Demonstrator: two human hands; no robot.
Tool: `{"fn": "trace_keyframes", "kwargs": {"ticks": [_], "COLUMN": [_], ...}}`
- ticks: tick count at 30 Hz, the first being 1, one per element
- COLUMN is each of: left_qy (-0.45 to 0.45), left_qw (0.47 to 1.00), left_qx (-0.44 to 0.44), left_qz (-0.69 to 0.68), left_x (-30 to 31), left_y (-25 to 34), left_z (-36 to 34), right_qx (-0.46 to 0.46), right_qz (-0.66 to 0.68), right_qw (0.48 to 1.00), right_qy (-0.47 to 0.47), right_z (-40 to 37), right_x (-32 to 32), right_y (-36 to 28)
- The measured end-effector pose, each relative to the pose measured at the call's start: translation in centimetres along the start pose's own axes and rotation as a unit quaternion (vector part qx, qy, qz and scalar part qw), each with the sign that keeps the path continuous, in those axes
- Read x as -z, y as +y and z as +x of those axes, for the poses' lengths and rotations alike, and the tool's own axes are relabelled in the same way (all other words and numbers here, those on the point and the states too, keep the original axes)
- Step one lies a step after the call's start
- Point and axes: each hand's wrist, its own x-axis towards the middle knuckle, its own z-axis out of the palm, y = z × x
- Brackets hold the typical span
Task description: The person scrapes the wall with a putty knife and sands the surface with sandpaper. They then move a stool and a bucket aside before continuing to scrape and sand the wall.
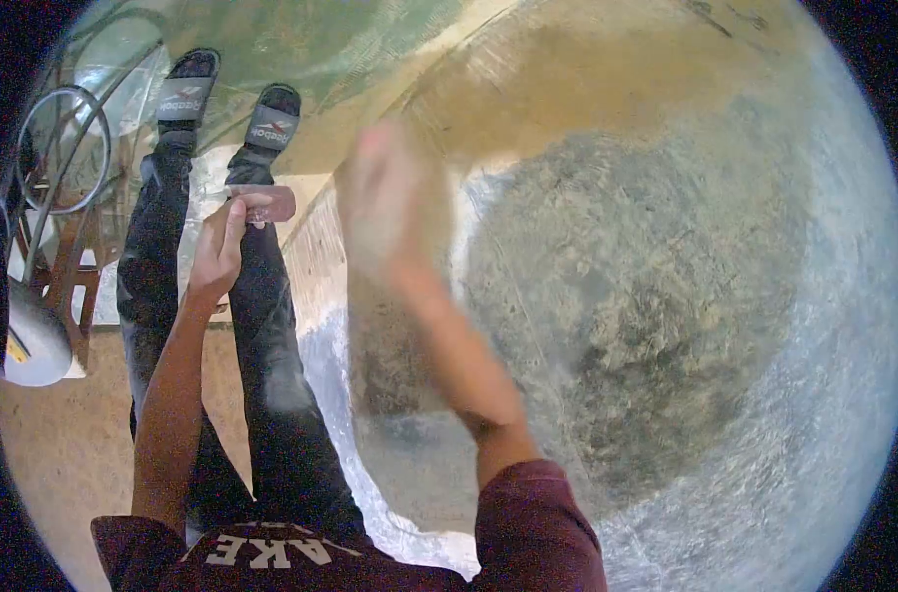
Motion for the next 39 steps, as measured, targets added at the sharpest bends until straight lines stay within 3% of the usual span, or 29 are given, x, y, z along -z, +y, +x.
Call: {"fn": "trace_keyframes", "kwargs": {"ticks": [2,4,6,8,9,10,12,14,15,16,17,18,19,21,22,24,25,27,29,30,31,32,33,34,35,36,37,38,39], "left_qy": [-0.005,-0.008,-0.006,-0.006,-0.004,-0.006,0.006,-0.007,-0.014,-0.014,-0.018,-0.021,-0.027,-0.033,-0.026,-0.009,-0.005,-0.002,0.010,0.004,-0.002,-0.008,-0.010,-0.007,-0.007,-0.010,-0.010,-0.003,0.003], "left_qw": [1.000,1.000,1.000,0.999,1.000,1.000,1.000,1.000,1.000,1.000,1.000,1.000,1.000,0.999,1.000,1.000,1.000,0.999,0.999,1.000,1.000,0.999,0.999,0.999,0.999,0.999,0.999,0.999,0.999], "left_qx": [-0.016,-0.007,0.000,0.015,0.002,-0.002,-0.012,0.012,0.002,-0.015,0.005,0.003,-0.004,-0.011,-0.010,-0.019,-0.019,-0.025,-0.017,-0.006,-0.001,0.005,0.011,0.014,0.008,0.002,0.000,-0.001,0.000], "left_qz": [-0.002,-0.010,-0.018,-0.030,-0.010,-0.012,-0.009,-0.013,-0.008,-0.002,-0.010,-0.010,-0.005,-0.002,0.003,0.002,-0.010,-0.026,-0.028,-0.026,-0.028,-0.041,-0.052,-0.051,-0.051,-0.050,-0.048,-0.045,-0.045], "left_x": [0.0,0.2,0.5,0.9,1.0,0.9,1.1,0.9,0.5,0.3,0.2,0.2,0.4,0.8,1.0,1.3,1.4,1.6,1.6,1.6,1.5,1.3,1.3,1.4,1.6,1.8,2.0,2.1,2.1], "left_y": [0.2,0.4,0.7,0.7,0.1,0.1,-0.2,-0.7,-0.5,-0.5,-0.6,-0.6,-0.5,-0.3,-0.4,-0.1,0.2,0.4,0.5,0.5,0.4,0.2,0.0,-0.1,-0.2,-0.1,-0.1,-0.1,0.0], "left_z": [0.1,0.2,0.2,0.4,0.3,0.3,0.4,-0.2,-0.3,-0.2,-0.3,-0.2,-0.1,-0.6,-0.4,0.3,0.3,0.4,0.5,0.0,-0.2,-0.2,-0.2,-0.1,-0.1,-0.1,-0.1,0.0,0.0], "right_qx": [0.043,-0.054,-0.102,-0.019,-0.112,-0.199,-0.149,-0.088,-0.035,-0.050,0.002,0.097,0.094,-0.070,-0.105,-0.063,0.014,-0.024,-0.097,-0.159,-0.143,-0.064,-0.107,-0.087,-0.089,-0.147,-0.310,-0.460,-0.368], "right_qz": [0.270,0.240,0.016,0.103,0.239,0.330,0.335,0.249,0.297,0.216,0.233,0.221,0.219,0.066,0.096,0.162,0.155,0.125,0.274,0.311,0.284,0.204,0.263,0.309,0.311,0.204,0.315,0.413,0.273], "right_qw": [0.948,0.931,0.960,0.994,0.960,0.913,0.923,0.953,0.952,0.975,0.968,0.960,0.961,0.986,0.989,0.960,0.939,0.944,0.946,0.931,0.946,0.975,0.952,0.928,0.928,0.956,0.885,0.766,0.887], "right_qy": [0.163,0.271,0.261,0.031,-0.098,-0.130,-0.119,-0.149,-0.058,0.023,0.093,0.141,0.143,0.138,0.034,-0.218,-0.306,-0.304,-0.142,-0.106,-0.060,0.060,0.110,0.187,0.185,0.152,0.147,0.177,-0.060], "right_z": [7.8,10.6,6.5,-3.5,-10.5,-14.5,-12.7,-9.1,-5.4,-0.8,3.2,6.2,5.9,2.7,-2.8,-13.6,-15.9,-13.8,-10.4,-7.5,-3.7,0.5,3.0,5.5,5.4,3.7,-0.2,-4.1,-10.4], "right_x": [5.9,10.0,4.6,-4.1,-9.5,-11.9,-11.6,-7.4,-4.7,-0.9,1.9,3.8,3.1,0.7,-4.9,-12.7,-13.0,-10.2,-7.4,-5.1,-1.8,1.6,3.6,5.2,3.9,1.7,-2.9,-7.5,-9.9], "right_y": [1.8,1.1,6.9,7.2,8.4,6.3,1.8,-0.6,-0.3,-1.7,-1.4,0.8,1.8,4.9,5.8,1.6,-2.4,-6.0,-5.1,-4.2,-3.4,-3.3,-2.1,-0.6,1.1,4.1,6.2,8.2,7.3]}}
